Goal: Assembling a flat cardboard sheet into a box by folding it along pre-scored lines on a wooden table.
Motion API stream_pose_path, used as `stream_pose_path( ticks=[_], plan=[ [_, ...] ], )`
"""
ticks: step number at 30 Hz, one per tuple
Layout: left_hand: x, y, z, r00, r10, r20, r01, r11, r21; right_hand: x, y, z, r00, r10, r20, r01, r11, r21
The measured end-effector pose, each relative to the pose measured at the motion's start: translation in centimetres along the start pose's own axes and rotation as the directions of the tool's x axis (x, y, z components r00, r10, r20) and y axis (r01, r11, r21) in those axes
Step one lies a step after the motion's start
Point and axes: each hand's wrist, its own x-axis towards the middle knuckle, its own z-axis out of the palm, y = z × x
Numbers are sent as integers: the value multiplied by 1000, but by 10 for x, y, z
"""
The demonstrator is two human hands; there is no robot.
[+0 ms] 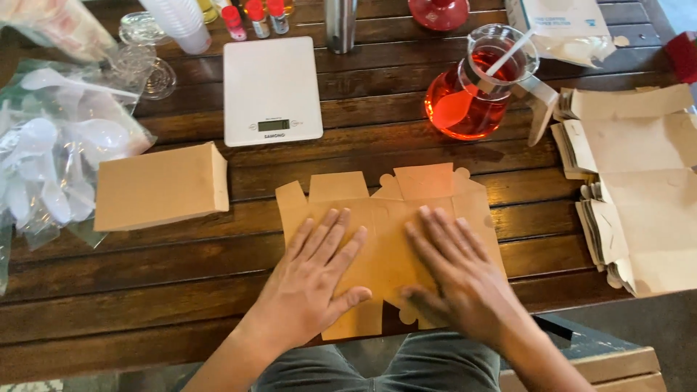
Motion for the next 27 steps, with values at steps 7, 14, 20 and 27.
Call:
stream_pose_path(
  ticks=[7,14,20,27],
  plan=[
    [-11,1,-9,997,-79,-3,79,997,-27,-1,20,0,907,420,31,-418,907,-56],
    [-10,1,-11,997,-80,-7,81,995,67,32,-12,22,999,-26,23,26,999,-22],
    [-2,4,-20,990,-136,45,140,987,-86,15,19,12,961,276,-8,-276,958,-72],
    [52,40,17,999,-8,-37,7,1000,-25,11,21,15,962,259,-86,-266,961,-80]
  ],
)
